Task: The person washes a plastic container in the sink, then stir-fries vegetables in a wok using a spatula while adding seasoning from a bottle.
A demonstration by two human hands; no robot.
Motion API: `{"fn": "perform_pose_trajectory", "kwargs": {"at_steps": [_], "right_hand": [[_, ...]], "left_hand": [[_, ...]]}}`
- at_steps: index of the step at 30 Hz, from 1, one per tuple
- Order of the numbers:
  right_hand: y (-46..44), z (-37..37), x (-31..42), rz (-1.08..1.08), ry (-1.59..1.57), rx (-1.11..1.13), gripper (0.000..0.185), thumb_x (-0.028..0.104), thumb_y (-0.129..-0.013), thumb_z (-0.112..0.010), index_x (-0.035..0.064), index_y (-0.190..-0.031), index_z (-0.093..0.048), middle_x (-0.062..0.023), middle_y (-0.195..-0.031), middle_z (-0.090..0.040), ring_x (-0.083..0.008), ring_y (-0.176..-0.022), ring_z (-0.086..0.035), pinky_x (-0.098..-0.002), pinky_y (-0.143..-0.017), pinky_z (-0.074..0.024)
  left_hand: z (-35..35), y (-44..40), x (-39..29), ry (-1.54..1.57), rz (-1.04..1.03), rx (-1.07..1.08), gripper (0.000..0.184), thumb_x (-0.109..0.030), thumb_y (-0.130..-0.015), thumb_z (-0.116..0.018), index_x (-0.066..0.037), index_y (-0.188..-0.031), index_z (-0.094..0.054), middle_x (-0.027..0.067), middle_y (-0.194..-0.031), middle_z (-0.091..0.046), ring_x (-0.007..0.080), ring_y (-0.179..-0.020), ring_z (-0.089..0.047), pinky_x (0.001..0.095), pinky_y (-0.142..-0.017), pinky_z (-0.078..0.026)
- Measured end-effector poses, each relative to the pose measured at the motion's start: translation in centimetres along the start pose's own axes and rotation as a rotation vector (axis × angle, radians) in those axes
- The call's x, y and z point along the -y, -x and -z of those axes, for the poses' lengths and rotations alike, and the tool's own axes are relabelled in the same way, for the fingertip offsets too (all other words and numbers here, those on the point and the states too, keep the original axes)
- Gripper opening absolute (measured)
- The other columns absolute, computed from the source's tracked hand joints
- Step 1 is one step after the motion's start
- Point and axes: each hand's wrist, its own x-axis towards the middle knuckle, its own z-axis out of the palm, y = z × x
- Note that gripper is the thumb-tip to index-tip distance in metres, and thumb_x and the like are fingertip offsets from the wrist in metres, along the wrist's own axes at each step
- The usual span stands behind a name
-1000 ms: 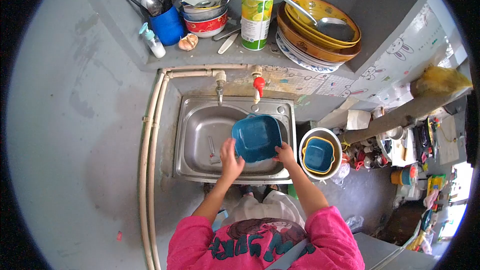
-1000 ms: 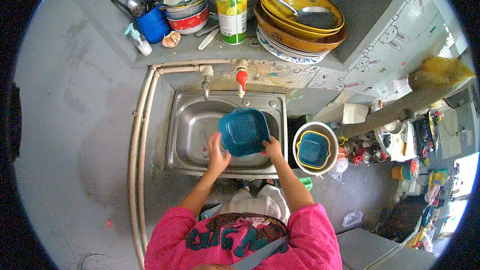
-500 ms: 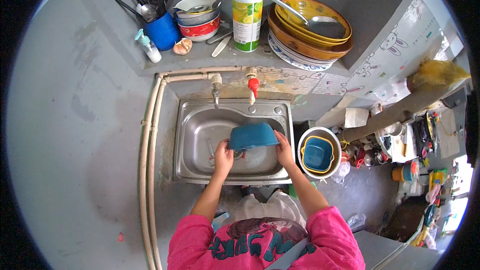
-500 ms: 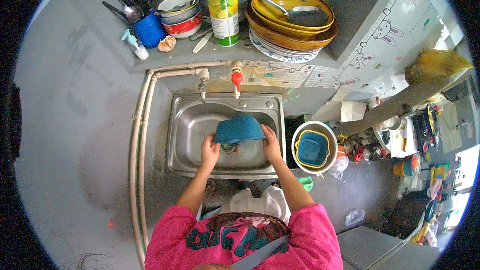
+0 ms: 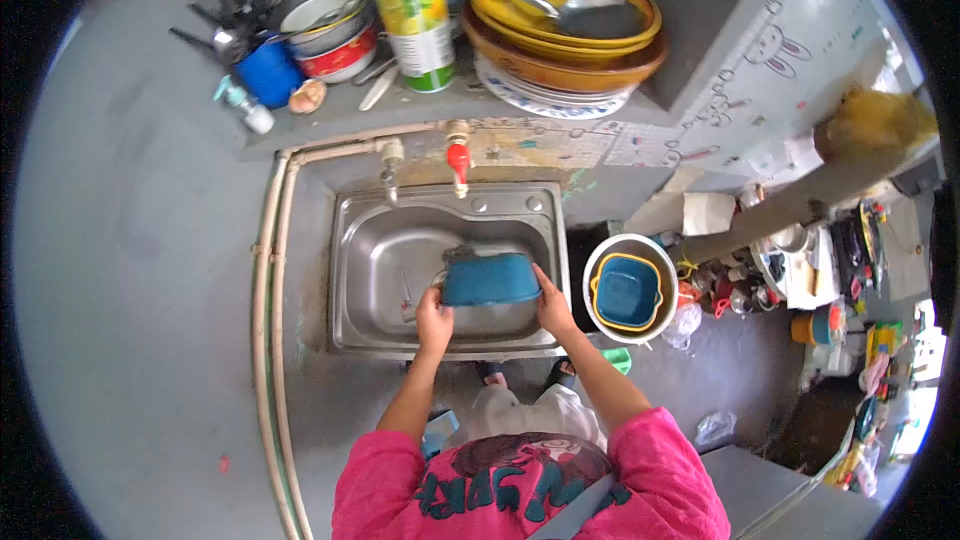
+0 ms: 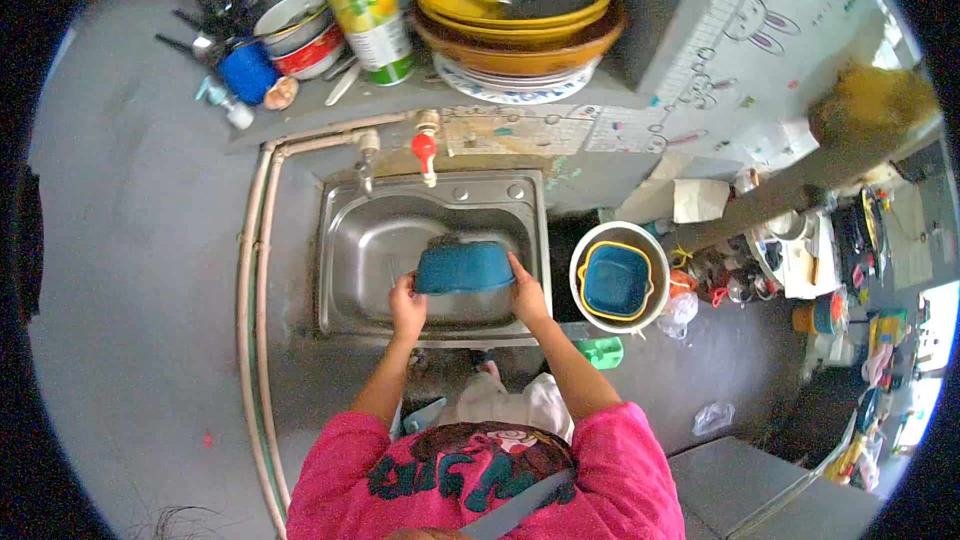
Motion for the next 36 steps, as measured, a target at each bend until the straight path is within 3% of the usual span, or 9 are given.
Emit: {"fn": "perform_pose_trajectory", "kwargs": {"at_steps": [4,6,10,15,17,22,25,29,36], "right_hand": [[1.3,2.1,-3.5,-0.144,-0.106,-0.066,0.037,0.013,-0.093,-0.047,0.0067,-0.129,-0.044,-0.0213,-0.081,-0.064,-0.0253,-0.069,-0.067,-0.0362,-0.065,-0.0509],[2.2,4.3,-4.9,-0.200,-0.122,-0.092,0.030,0.018,-0.094,-0.045,0.0046,-0.121,-0.048,-0.0180,-0.075,-0.062,-0.0227,-0.065,-0.066,-0.0340,-0.061,-0.0502],[4.5,8.9,-8.2,-0.363,-0.242,-0.186,0.026,0.025,-0.095,-0.046,0.0007,-0.103,-0.052,-0.0106,-0.065,-0.057,-0.0184,-0.058,-0.063,-0.0300,-0.051,-0.0489],[7.9,14.6,-13.3,-0.563,-0.347,-0.288,0.027,0.025,-0.094,-0.047,-0.0018,-0.087,-0.049,-0.0113,-0.063,-0.054,-0.0196,-0.047,-0.059,-0.0330,-0.045,-0.0462],[9.3,16.5,-15.8,-0.606,-0.274,-0.310,0.027,0.025,-0.094,-0.048,-0.0006,-0.083,-0.048,-0.0116,-0.060,-0.053,-0.0189,-0.046,-0.058,-0.0329,-0.043,-0.0460],[12.2,19.5,-22.7,-0.700,-0.014,-0.307,0.034,0.032,-0.086,-0.054,-0.0006,-0.079,-0.055,-0.0248,-0.075,-0.059,-0.0445,-0.079,-0.057,-0.0500,-0.068,-0.0433],[13.1,20.2,-25.5,-0.640,0.108,-0.359,0.035,0.030,-0.088,-0.055,-0.0012,-0.071,-0.056,-0.0140,-0.059,-0.059,-0.0243,-0.054,-0.061,-0.0372,-0.053,-0.0468],[13.8,20.3,-27.8,-0.667,0.037,-0.318,0.025,0.021,-0.081,-0.064,-0.0015,-0.091,-0.059,-0.0155,-0.066,-0.062,-0.0268,-0.059,-0.063,-0.0370,-0.057,-0.0487],[12.4,17.6,-32.5,-0.730,0.071,-0.368,0.036,0.015,-0.074,-0.068,0.0020,-0.105,-0.058,-0.0141,-0.074,-0.062,-0.0291,-0.072,-0.062,-0.0385,-0.067,-0.0486]], "left_hand": [[-3.9,-0.1,-0.3,0.029,0.075,0.085,0.024,-0.004,-0.083,-0.062,0.002,-0.102,-0.048,0.0106,-0.082,-0.062,0.0167,-0.075,-0.062,0.0278,-0.066,-0.049],[-5.0,-0.7,-4.3,0.032,0.171,0.208,0.025,-0.006,-0.083,-0.062,0.000,-0.103,-0.049,0.0154,-0.090,-0.061,0.0209,-0.081,-0.063,0.0300,-0.065,-0.051],[-12.3,-0.2,-5.3,0.308,-0.022,0.240,0.032,-0.007,-0.082,-0.064,0.001,-0.109,-0.048,0.0141,-0.100,-0.061,0.0198,-0.087,-0.062,0.0272,-0.067,-0.052],[-20.1,2.1,-7.0,0.101,0.126,0.604,0.028,-0.007,-0.083,-0.057,-0.002,-0.111,-0.054,0.0169,-0.085,-0.065,0.0255,-0.075,-0.065,0.0339,-0.067,-0.050],[-22.6,3.3,-9.7,0.069,0.132,0.690,0.020,-0.005,-0.087,-0.053,0.000,-0.106,-0.054,0.0122,-0.088,-0.064,0.0179,-0.081,-0.063,0.0306,-0.069,-0.048],[-29.1,6.5,-10.4,-0.052,0.118,0.665,0.025,-0.003,-0.082,-0.059,0.001,-0.106,-0.052,0.0139,-0.086,-0.067,0.0215,-0.071,-0.065,0.0333,-0.064,-0.050],[-31.7,8.0,-10.1,0.002,0.176,0.649,0.024,-0.006,-0.076,-0.065,-0.001,-0.098,-0.057,0.0162,-0.079,-0.066,0.0290,-0.071,-0.065,0.0371,-0.064,-0.050],[-34.4,8.6,-9.0,-0.118,0.163,0.639,0.026,-0.006,-0.073,-0.066,-0.001,-0.097,-0.059,0.0159,-0.080,-0.065,0.0306,-0.073,-0.064,0.0383,-0.066,-0.050],[-39.5,8.9,-3.3,-0.268,0.073,0.660,0.025,-0.005,-0.070,-0.067,-0.001,-0.093,-0.061,0.0136,-0.072,-0.057,0.0316,-0.069,-0.057,0.0405,-0.064,-0.047]]}}
